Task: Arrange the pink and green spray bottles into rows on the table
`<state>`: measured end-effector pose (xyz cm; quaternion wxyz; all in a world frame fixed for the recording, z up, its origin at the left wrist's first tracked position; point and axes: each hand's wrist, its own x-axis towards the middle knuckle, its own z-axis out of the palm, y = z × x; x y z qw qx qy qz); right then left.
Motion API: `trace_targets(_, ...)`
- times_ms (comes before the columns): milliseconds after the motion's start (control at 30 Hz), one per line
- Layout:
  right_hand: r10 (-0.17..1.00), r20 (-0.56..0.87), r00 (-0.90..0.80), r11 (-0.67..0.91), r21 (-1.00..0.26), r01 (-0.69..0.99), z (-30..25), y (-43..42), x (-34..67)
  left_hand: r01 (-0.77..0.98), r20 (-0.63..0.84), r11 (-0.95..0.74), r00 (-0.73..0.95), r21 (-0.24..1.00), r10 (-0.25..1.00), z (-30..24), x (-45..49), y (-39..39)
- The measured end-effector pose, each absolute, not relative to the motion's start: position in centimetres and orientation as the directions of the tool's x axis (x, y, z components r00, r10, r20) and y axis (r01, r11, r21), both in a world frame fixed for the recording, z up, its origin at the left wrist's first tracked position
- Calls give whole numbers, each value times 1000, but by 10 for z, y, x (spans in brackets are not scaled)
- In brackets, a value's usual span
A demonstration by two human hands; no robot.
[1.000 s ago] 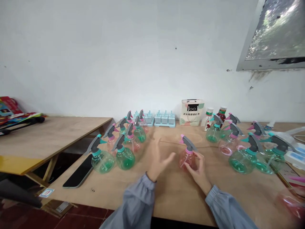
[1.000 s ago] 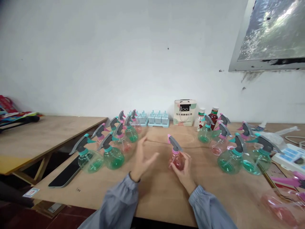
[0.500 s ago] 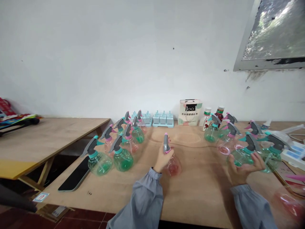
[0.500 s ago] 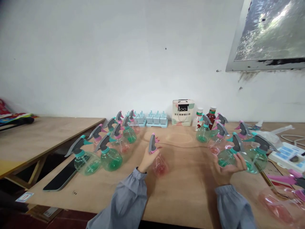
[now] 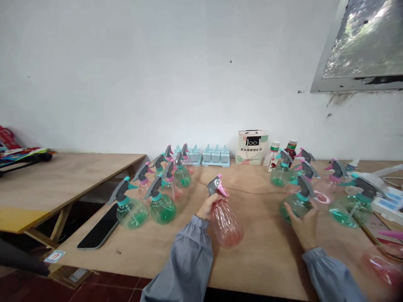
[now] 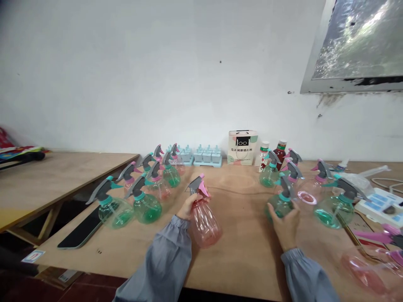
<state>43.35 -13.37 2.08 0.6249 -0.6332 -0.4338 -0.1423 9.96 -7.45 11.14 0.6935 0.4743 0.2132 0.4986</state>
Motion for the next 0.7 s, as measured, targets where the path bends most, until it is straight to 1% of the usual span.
trace_targets(67,394,721,570,200,-673,712,19,-131,406,-450,191,28,433,892,881,112,99,-75)
trace_targets(167,479,707,521,264,-682,682,15,-127,372,-420,215,-3,458,908,863,114,100,-77)
trace_targets(300,526,684,505,305,-706,639,10,-120,345,-363,108,5,291,932,951,113,102,-77)
trace_targets(333,532,680,505,308,-711,632,10,-119,341,-363,106,0,273,932,956,113,103,-78)
trace_targets(467,559,664,496,309,-722,619,10,-118,335,-409,201,-46,344,911,917,112,104,-79)
trace_targets(500,565,660,495,306,-725,617,10,-118,335,-409,191,-34,349,912,917,112,103,-79)
trace_targets(600,573,650,499,303,-734,607,9,-119,336,-370,99,35,337,928,936,110,102,-80)
trace_targets(633,572,648,503,304,-737,604,9,-119,336,-363,87,44,337,931,938,109,102,-80)
trace_targets(700,569,650,503,311,-737,600,8,-119,335,-359,111,24,352,933,929,107,103,-80)
